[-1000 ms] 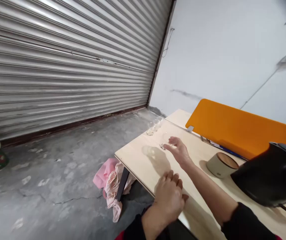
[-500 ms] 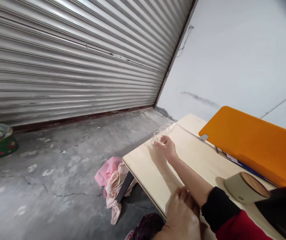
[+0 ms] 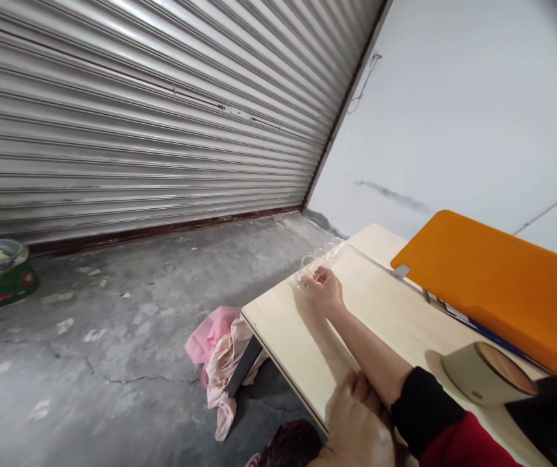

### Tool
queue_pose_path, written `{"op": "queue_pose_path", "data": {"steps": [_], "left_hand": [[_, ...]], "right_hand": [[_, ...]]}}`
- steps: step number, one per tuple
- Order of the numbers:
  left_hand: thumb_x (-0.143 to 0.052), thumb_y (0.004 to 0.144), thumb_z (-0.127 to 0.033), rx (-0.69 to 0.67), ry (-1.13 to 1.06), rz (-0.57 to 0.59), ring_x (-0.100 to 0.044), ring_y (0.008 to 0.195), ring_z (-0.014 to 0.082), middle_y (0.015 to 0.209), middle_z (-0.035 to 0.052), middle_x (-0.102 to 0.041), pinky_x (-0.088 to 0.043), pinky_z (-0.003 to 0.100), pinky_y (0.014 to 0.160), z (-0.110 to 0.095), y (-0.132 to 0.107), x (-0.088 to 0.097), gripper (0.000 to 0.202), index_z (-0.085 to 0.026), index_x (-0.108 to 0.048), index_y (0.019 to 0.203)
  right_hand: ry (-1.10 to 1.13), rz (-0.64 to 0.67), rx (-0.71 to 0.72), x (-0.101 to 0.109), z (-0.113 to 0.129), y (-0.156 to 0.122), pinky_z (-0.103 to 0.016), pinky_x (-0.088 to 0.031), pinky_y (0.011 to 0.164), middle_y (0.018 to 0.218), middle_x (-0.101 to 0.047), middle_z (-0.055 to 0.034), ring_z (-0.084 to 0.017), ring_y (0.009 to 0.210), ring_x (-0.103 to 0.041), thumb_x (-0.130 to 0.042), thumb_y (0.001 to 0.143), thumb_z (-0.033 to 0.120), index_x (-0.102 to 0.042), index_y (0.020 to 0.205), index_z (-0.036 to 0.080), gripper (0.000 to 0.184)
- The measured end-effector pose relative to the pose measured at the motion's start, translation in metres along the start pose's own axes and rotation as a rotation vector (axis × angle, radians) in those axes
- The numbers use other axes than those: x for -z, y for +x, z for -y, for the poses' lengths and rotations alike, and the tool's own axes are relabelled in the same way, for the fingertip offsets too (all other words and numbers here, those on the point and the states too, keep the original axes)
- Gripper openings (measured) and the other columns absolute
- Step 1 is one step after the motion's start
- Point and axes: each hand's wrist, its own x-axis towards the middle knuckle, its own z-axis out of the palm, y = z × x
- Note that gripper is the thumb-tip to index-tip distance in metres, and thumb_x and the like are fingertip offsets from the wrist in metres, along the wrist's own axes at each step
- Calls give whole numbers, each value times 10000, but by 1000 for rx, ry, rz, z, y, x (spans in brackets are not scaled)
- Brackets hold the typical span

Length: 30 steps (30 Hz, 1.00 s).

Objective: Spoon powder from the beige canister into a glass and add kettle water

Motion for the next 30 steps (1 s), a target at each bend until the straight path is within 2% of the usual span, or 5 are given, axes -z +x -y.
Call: {"op": "queue_pose_path", "data": {"steps": [8, 14, 18, 24, 30], "left_hand": [[-538, 943, -222, -49, -42, -3, -624, 1257, 245, 1395, 70, -687, -503, 409, 1058, 7, 3, 14, 481, -145, -618, 1411], [-519, 939, -177, 1, -90, 143, -635, 1248, 215, 1374, 13, -701, -502, 381, 1086, 5, 8, 15, 495, -206, -598, 1427], [-517, 943, -199, 43, -87, 191, -613, 1288, 237, 1389, 67, -686, -486, 412, 1116, 3, 3, 16, 466, -170, -615, 1397], [-614, 922, -481, 2, -92, 193, -528, 1398, 362, 1446, 169, -629, -431, 504, 1182, 4, -11, 38, 590, -77, -648, 1351], [-594, 965, -389, 17, -94, 185, -546, 1393, 347, 1446, 149, -639, -449, 520, 1169, 5, -16, 57, 458, -120, -678, 1326]], "right_hand": [[20, 16, -11, -4, -2, 1, -332, -512, 735, 861, -718, -14, -240, 865, -667, -776, 621, 514, -610, 998, 233, 498], [53, 29, -36, -3, 2, -3, -375, -555, 815, 952, -740, -39, -262, 939, -703, -800, 606, 501, -605, 995, 233, 511], [74, 32, -53, 13, 10, -10, -430, -565, 924, 1127, -739, -98, -299, 1092, -696, -859, 568, 474, -622, 1078, 220, 617], [100, 32, -55, 83, 20, -58, -448, -574, 967, 1244, -705, -150, -281, 1142, -687, -836, 678, 450, -628, 1178, 199, 597], [26, 16, 28, 186, 24, -179, -437, -614, 958, 1262, -694, -124, -262, 1182, -675, -714, 879, 457, -630, 1250, 231, 443]]}}
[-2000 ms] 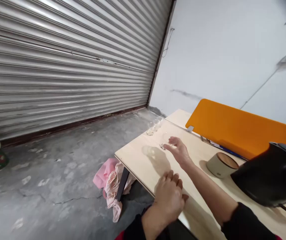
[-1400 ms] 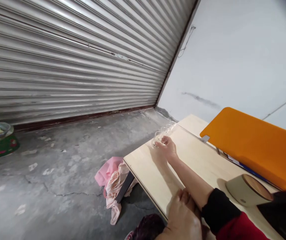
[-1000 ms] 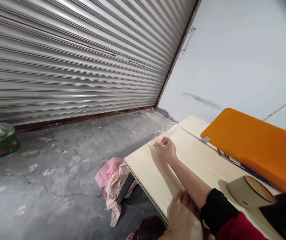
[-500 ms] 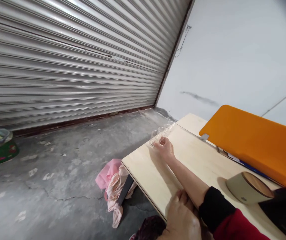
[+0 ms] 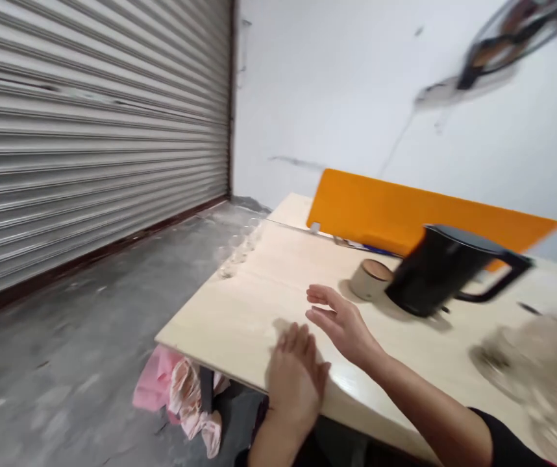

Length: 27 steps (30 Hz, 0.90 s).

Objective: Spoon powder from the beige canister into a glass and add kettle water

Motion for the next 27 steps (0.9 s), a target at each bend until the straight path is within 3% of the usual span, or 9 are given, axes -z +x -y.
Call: {"op": "queue_pose_path", "data": {"steps": [4, 11, 14, 17, 21, 27], "left_hand": [[-561, 990, -336, -23, 65, 45, -524, 1420, 333, 1471, 142, -620, -417, 528, 1192, 3, -5, 0, 413, -128, -678, 1327], [-439, 1019, -436, -133, 116, 56, -522, 1416, 371, 1467, 171, -617, -437, 563, 1155, 18, -13, -7, 514, -91, -676, 1317], [-427, 999, -412, -159, 83, 65, -526, 1414, 366, 1415, 133, -667, -435, 596, 1140, 22, -16, -6, 460, -194, -696, 1302], [-410, 984, -393, -202, 64, 81, -524, 1413, 368, 1379, 124, -692, -441, 607, 1126, 27, -17, -5, 442, -230, -721, 1252], [-377, 986, -373, -279, 113, 98, -521, 1413, 385, 1379, 133, -690, -461, 624, 1100, 41, -19, -8, 436, -225, -761, 1129], [-411, 979, -280, -388, 150, 136, -455, 1472, 366, 1406, 103, -677, -436, 596, 1153, 57, -21, -9, 373, -239, -765, 1091]], "right_hand": [[-189, -155, -28, 74, 2, -89, -430, -634, 951, 1255, -716, -106, -254, 1122, -712, -677, 932, 448, -653, 1252, 245, 380], [-751, -685, -125, 236, -16, -227, -421, -645, 812, 1046, -782, -88, -253, 843, -762, -655, 936, 485, -722, 1093, 248, 293], [-940, -760, -212, 285, -27, -271, -410, -621, 768, 1013, -785, -77, -255, 802, -757, -620, 946, 490, -734, 1078, 251, 295], [-1056, -636, -231, 307, -41, -290, -435, -599, 818, 1085, -781, -77, -285, 947, -736, -591, 961, 472, -756, 1113, 267, 304], [-1102, -463, -140, 309, -64, -287, -499, -558, 942, 1121, -783, -90, -323, 1120, -661, -556, 991, 411, -767, 1175, 251, 323], [-1077, -428, -77, 308, -83, -279, -458, -540, 903, 1034, -786, -80, -270, 959, -667, -515, 1036, 331, -786, 1060, 235, 289]]}}
